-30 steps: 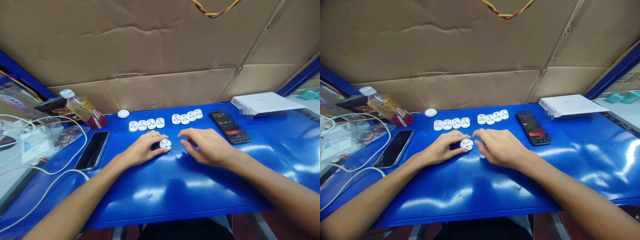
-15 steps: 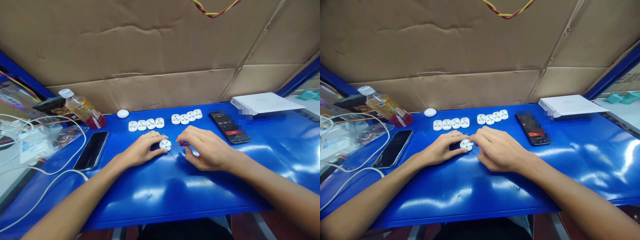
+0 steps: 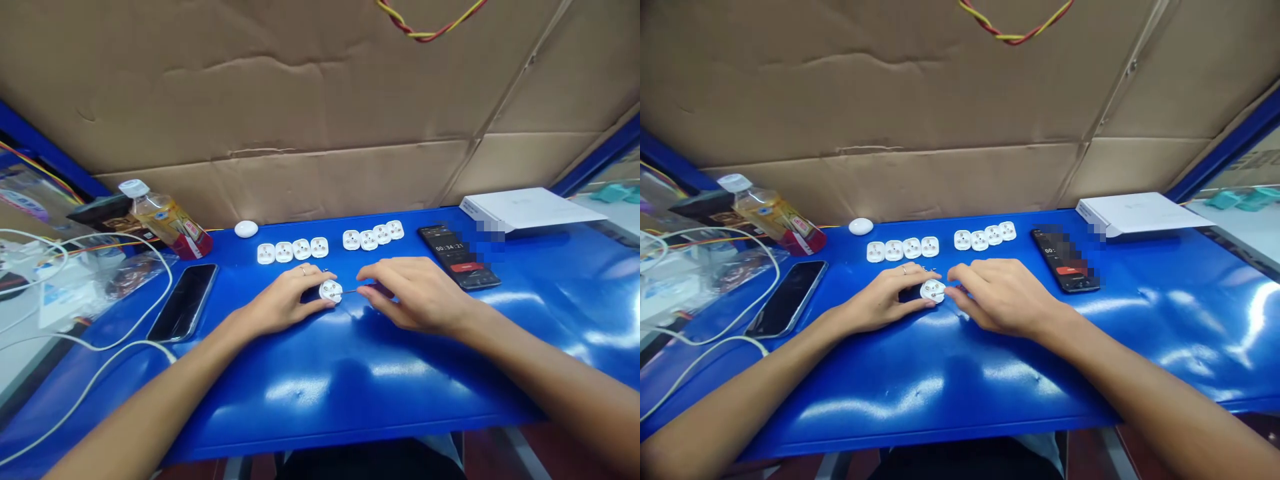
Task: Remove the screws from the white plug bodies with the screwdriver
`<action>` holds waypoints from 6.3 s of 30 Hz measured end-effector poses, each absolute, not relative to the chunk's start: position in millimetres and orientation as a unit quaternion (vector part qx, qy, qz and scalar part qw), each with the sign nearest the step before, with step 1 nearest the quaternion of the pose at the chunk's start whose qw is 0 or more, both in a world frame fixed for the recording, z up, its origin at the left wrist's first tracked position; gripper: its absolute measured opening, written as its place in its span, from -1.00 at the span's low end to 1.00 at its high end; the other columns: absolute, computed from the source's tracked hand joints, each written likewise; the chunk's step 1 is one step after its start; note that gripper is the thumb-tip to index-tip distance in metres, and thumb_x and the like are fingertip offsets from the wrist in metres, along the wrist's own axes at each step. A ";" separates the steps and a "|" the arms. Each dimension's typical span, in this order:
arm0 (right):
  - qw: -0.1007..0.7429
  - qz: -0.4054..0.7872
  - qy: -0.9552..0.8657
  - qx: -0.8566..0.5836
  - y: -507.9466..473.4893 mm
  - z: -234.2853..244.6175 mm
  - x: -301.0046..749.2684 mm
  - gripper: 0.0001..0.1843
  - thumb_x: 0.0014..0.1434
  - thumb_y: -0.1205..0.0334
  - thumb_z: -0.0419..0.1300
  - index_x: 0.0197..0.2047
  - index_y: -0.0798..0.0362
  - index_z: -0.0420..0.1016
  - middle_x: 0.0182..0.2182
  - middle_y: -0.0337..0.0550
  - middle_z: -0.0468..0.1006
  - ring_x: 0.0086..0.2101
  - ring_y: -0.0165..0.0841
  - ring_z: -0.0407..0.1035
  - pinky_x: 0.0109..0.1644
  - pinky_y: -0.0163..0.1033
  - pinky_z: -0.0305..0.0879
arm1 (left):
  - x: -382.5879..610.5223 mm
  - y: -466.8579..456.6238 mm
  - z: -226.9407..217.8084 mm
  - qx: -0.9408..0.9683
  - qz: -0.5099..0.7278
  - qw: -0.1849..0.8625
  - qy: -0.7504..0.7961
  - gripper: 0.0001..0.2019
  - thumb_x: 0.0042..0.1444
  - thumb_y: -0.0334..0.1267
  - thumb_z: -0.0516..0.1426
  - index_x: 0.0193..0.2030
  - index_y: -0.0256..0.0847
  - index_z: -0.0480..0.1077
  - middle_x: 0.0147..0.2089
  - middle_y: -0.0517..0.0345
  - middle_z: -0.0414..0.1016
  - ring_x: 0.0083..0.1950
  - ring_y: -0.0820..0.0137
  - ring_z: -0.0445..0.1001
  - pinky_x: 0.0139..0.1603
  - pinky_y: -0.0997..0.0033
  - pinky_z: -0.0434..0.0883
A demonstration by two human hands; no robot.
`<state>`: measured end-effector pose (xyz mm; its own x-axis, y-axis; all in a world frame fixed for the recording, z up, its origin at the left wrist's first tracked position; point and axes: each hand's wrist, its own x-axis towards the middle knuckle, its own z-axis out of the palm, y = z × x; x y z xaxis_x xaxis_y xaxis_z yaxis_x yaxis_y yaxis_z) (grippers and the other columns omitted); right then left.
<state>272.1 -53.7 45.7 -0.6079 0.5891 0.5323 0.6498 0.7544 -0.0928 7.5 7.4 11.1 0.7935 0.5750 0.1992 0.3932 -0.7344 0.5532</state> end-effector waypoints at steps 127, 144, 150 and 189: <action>0.020 0.024 -0.958 -0.284 9.8 49.6 251.6 -0.34 0.25 0.29 0.17 0.41 -0.14 0.29 0.11 -0.03 0.51 -0.45 -0.41 0.33 -0.40 -0.24 0.11 | 3.0 16.7 27.2 0.733 0.389 0.346 0.437 -0.64 0.34 -0.10 0.16 -0.41 -0.23 0.61 -0.39 0.12 0.64 -0.34 0.36 0.52 -0.18 0.38 0.42; -0.013 -0.051 -0.892 -0.450 38.8 43.4 257.0 -0.61 0.42 -0.01 0.04 0.06 0.04 0.52 -0.01 0.02 0.66 -0.26 -0.17 0.55 -0.31 -0.18 0.10 | 6.2 13.3 30.3 0.742 0.382 0.357 0.420 -0.66 0.33 -0.05 0.17 -0.33 -0.24 0.63 -0.36 0.08 0.65 -0.34 0.34 0.50 -0.23 0.36 0.41; 0.006 -0.053 -0.870 -0.489 44.2 35.3 251.5 -0.62 0.45 -0.01 0.02 0.08 0.06 0.48 0.04 0.05 0.65 -0.19 -0.11 0.57 -0.27 -0.17 0.18 | 8.1 12.1 33.0 0.742 0.374 0.356 0.427 -0.67 0.31 -0.07 0.18 -0.35 -0.24 0.63 -0.38 0.09 0.64 -0.40 0.37 0.47 -0.34 0.38 0.33; 0.019 -0.056 -0.920 -0.388 -41.5 35.2 269.0 -0.48 0.43 -0.07 0.08 0.25 0.11 0.42 -0.11 -0.03 0.63 -0.46 -0.31 0.44 -0.46 -0.20 -0.05 | 10.0 7.4 25.3 0.783 0.343 0.338 0.393 -0.70 0.36 -0.06 0.17 -0.13 -0.25 0.61 -0.19 0.04 0.67 -0.21 0.31 0.57 -0.19 0.36 0.47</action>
<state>269.0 -41.5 35.2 -0.6989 0.7109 0.0781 0.7151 0.6933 0.0888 10.0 7.4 25.3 0.4561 0.8473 0.2723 0.3828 -0.4630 0.7995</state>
